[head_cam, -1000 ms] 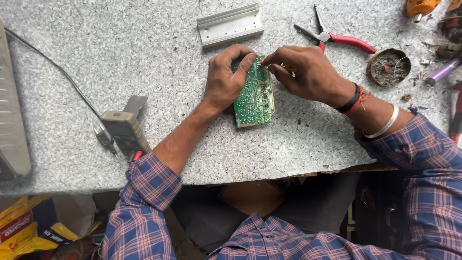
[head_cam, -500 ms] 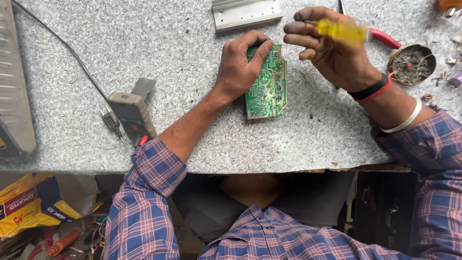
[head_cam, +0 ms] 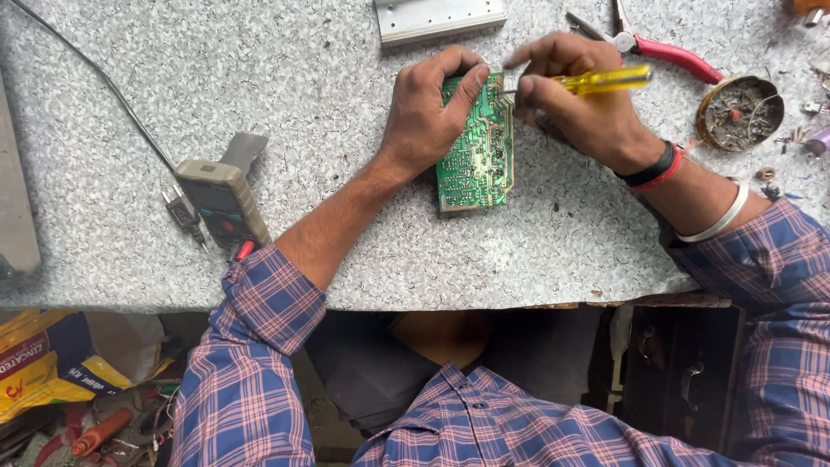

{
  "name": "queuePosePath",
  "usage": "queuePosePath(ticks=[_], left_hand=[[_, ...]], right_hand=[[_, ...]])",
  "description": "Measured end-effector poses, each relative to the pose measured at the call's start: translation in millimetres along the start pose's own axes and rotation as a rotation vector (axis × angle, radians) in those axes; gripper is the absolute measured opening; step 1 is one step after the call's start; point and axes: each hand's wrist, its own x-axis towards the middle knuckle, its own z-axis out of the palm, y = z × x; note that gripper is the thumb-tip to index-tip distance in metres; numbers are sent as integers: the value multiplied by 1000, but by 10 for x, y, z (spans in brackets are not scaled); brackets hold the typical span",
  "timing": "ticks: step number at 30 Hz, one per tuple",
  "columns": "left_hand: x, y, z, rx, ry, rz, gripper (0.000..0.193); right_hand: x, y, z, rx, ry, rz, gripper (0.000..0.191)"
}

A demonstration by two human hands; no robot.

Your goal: The person uses a yellow screwdriver to scrape and clean traces on a green printed circuit board. They then use pliers to bend and adjust metal pins on the board. The person continues scraping different areas of the board with the screwdriver.

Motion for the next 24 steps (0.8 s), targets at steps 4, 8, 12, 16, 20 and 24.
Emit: queuePosePath(ticks=[4,8,12,16,20,24], left_hand=[[-15,44,10,6,29,16,21],[-28,94,8,-2,49,13,20],[-22,122,5,7,26,-39,20],[-49,138,10,6,36,-5,20],[-44,116,9,7,34,-6,20],[-59,101,11,15,26,8,20]], right_hand=[[-14,50,-5,-89,-78,-189,10],[-78,52,39,-178,-68,-186,9],[-114,-6,37,-179,-32,-1,14],[-116,-25,39,-254,-15,85,17],[-124,-10,17,-205,-89,-75,14],[-108,-15,-12,-163,-139,-91,14]])
